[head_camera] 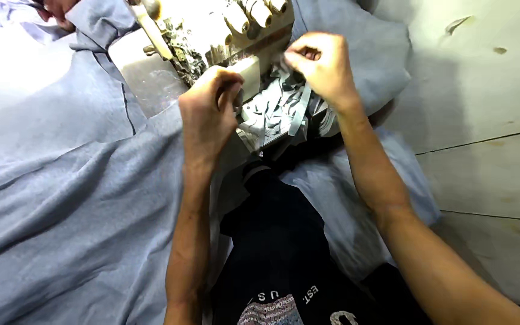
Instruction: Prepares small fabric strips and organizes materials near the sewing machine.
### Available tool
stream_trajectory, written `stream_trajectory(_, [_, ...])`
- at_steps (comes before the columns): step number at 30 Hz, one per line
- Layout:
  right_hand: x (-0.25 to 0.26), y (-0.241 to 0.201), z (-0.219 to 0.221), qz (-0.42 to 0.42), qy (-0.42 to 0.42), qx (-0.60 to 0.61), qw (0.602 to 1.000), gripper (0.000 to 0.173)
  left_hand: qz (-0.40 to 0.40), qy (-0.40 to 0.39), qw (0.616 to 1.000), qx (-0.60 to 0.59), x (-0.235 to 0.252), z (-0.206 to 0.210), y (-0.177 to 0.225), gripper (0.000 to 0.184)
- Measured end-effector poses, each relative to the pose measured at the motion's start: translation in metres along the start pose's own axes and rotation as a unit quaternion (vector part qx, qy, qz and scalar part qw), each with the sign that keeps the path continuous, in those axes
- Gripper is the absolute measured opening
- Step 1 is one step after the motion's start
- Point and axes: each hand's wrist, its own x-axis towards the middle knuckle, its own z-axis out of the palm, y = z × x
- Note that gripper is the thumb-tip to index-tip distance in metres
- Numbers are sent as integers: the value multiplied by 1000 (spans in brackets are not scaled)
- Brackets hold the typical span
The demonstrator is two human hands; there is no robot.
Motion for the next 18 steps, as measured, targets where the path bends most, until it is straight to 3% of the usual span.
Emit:
stream_trajectory(5, [13,-11,-32,35,23,183,982,15,-28,-15,995,-96,25,67,11,14])
stream_trajectory(8, [11,-22,-40,46,12,215,975,12,-74,-131,978,-144,39,90,7,31])
stream_trajectory(10, [3,-31,-43,55,-4,212,976,13,-151,-188,921,-306,44,94,16,42])
stream_trajectory(13, [-12,-43,-43,57,-42,204,976,15,-249,-181,802,-512,42,88,25,49])
stream_trajectory(16, [-26,-53,-36,54,-68,223,971,12,-270,-134,770,-563,35,83,16,29])
stream_trajectory(18, [-34,-56,-29,49,-74,238,967,11,-258,-86,781,-562,31,78,10,14])
